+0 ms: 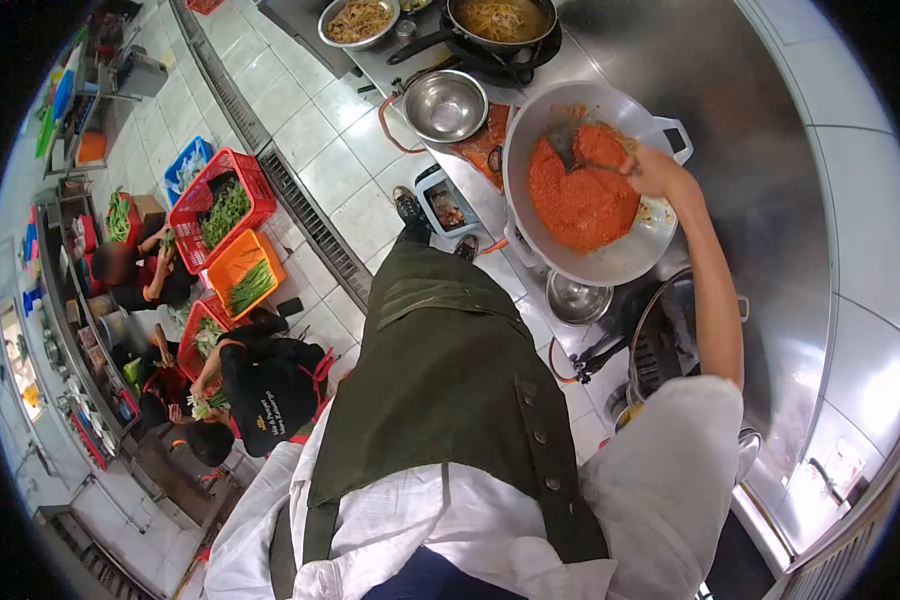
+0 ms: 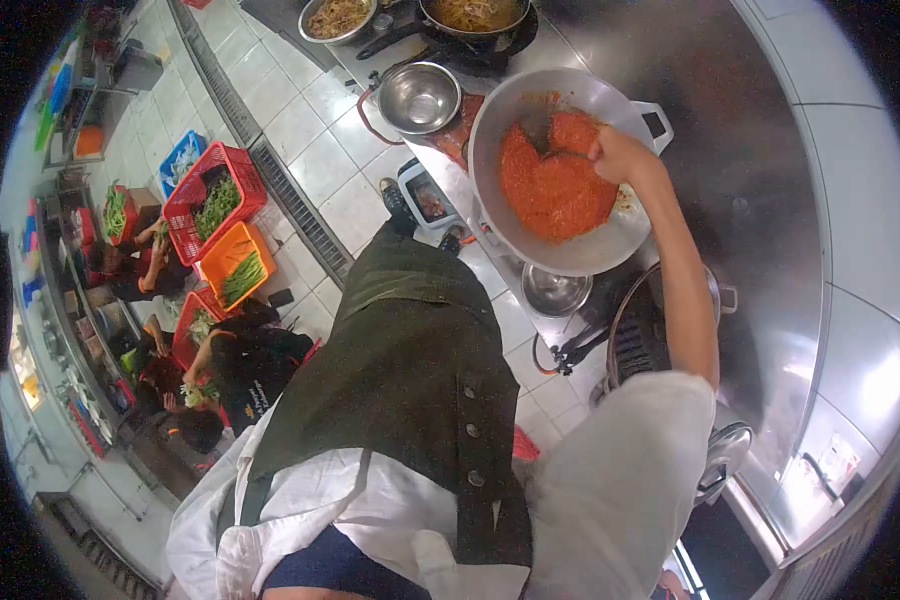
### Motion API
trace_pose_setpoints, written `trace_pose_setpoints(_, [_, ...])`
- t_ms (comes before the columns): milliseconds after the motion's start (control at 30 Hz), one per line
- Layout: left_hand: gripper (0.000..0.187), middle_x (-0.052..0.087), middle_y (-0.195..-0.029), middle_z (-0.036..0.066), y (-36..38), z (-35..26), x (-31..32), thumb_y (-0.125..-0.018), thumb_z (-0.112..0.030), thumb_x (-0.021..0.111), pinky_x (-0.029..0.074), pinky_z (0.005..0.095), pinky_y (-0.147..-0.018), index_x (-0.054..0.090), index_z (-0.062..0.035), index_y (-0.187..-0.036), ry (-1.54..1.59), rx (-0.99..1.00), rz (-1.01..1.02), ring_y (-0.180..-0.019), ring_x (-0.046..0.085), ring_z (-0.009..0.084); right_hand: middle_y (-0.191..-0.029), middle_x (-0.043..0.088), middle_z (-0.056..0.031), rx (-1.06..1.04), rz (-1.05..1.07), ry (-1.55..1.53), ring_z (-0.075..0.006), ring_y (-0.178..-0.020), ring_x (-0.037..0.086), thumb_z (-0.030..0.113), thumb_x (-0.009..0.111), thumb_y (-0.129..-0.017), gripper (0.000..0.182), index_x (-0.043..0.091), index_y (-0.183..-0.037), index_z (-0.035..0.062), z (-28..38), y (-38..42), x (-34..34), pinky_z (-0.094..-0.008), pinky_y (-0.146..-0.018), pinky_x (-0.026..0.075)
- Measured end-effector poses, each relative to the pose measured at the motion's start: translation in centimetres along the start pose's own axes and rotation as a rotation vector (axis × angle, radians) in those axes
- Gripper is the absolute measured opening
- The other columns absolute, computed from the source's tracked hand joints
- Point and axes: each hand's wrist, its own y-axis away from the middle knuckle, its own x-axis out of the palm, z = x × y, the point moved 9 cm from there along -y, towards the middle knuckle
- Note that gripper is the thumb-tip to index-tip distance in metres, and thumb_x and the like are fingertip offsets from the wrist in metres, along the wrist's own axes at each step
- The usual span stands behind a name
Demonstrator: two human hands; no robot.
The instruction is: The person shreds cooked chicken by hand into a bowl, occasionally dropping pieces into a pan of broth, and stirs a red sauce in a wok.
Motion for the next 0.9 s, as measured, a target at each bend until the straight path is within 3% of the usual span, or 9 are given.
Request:
trace_pose_setpoints(100, [0.017,0.059,-0.081,0.006,-0.8,0.2,0.8,-0.093,-0.007,0.051,0.05,0.0281,-0.06,0.055,0.0,-0.108,0.041,0.005,0.02,-0.069,0.059,0.0168,-0.1,0.067,-0.022,0.192,0.077,0.012,-0.0308,-0.096,0.065,0.011,0.063,-0.072,0.03,0.068,-0.099,0.0017,2.7,3.5,-4.1,-0.038,-0.082,0.051])
trace_pose_setpoints(267, [0.016,0.058,-0.081,0.008,-4.9,-3.6,1.2,-0.094,-0.005,0.048,0.05,0.0289,-0.062,0.054,0.0009,-0.107,0.187,0.039,0.116,-0.071,0.058,0.0186,-0.105,0.067,-0.0185,0.02,-0.041,0.012,-0.03,-0.097,0.065,0.009,0.063,-0.077,0.029,0.068,-0.106,0.004,6.0,-0.9,-6.1,-0.038,-0.085,0.049])
trace_pose_setpoints(333, [0.018,0.059,-0.083,0.008,-2.7,-11.5,3.5,-0.092,-0.003,0.047,0.052,0.0295,-0.066,0.053,0.0001,-0.109,0.047,0.064,0.121,-0.074,0.061,0.0193,-0.105,0.066,-0.0181,0.032,-0.082,0.012,-0.0303,-0.099,0.064,0.01,0.063,-0.078,0.029,0.066,-0.105,0.0029,5.3,-0.8,-4.5,-0.038,-0.086,0.049])
trace_pose_setpoints(400, [0.022,0.061,-0.088,0.007,-0.6,-18.7,4.9,-0.089,0.001,0.052,0.054,0.0304,-0.069,0.054,-0.0017,-0.11,-0.016,0.257,-0.108,-0.074,0.062,0.0171,-0.105,0.066,-0.0178,0.119,-0.041,0.077,-0.0307,-0.101,0.063,0.012,0.064,-0.078,0.028,0.065,-0.104,0.0012,3.7,-0.5,-1.8,-0.0377,-0.088,0.048])
trace_pose_setpoints(467, [0.031,0.062,-0.09,0.005,-1.9,-22.4,4.0,-0.088,-0.005,0.061,0.053,0.0267,-0.071,0.053,-0.001,-0.118,-0.077,0.353,-0.071,-0.075,0.062,0.0147,-0.106,0.065,-0.0206,0.131,-0.134,-0.042,-0.0353,-0.101,0.062,0.014,0.06,-0.08,0.033,0.064,-0.111,0.0058,-0.9,2.5,1.4,-0.0398,-0.087,0.048])
trace_pose_setpoints(567, [0.034,0.063,-0.095,0.006,-1.2,-24.9,4.7,-0.088,-0.007,0.061,0.053,0.025,-0.07,0.052,-0.0018,-0.121,-0.085,0.402,-0.081,-0.078,0.063,0.014,-0.105,0.065,-0.0202,0.253,-0.132,-0.125,-0.035,-0.1,0.061,0.015,0.06,-0.084,0.029,0.065,-0.111,0.0073,-0.7,10.6,1.0,-0.0402,-0.088,0.047])
trace_pose_setpoints(733, [0.033,0.064,-0.096,0.011,-3.0,-18.2,2.7,-0.089,-0.01,0.061,0.055,0.0285,-0.07,0.049,-0.0019,-0.119,-0.072,0.267,-0.117,-0.081,0.065,0.0182,-0.099,0.066,-0.0185,0.329,-0.304,-0.035,-0.0324,-0.089,0.063,0.013,0.059,-0.086,0.027,0.065,-0.112,0.0092,2.7,21.9,-0.8,-0.0399,-0.082,0.048])
trace_pose_setpoints(833, [0.031,0.063,-0.095,0.014,-2.3,-11.9,2.9,-0.094,-0.015,0.055,0.054,0.0308,-0.068,0.047,0.0027,-0.118,0.018,0.126,-0.062,-0.077,0.064,0.0205,-0.1,0.067,-0.0166,0.636,-0.172,-0.212,-0.0345,-0.089,0.064,0.014,0.059,-0.086,0.027,0.065,-0.112,0.0084,3.1,27.0,1.7,-0.0396,-0.081,0.049])
trace_pose_setpoints(900, [0.03,0.063,-0.093,0.014,-3.2,-7.6,1.4,-0.096,-0.018,0.052,0.054,0.0311,-0.066,0.048,0.0042,-0.116,0.094,0.065,-0.02,-0.075,0.064,0.0206,-0.099,0.067,-0.0167,0.631,-0.199,-0.302,-0.035,-0.089,0.065,0.015,0.059,-0.086,0.027,0.065,-0.111,0.0081,3.5,27.9,4.1,-0.0398,-0.079,0.05])
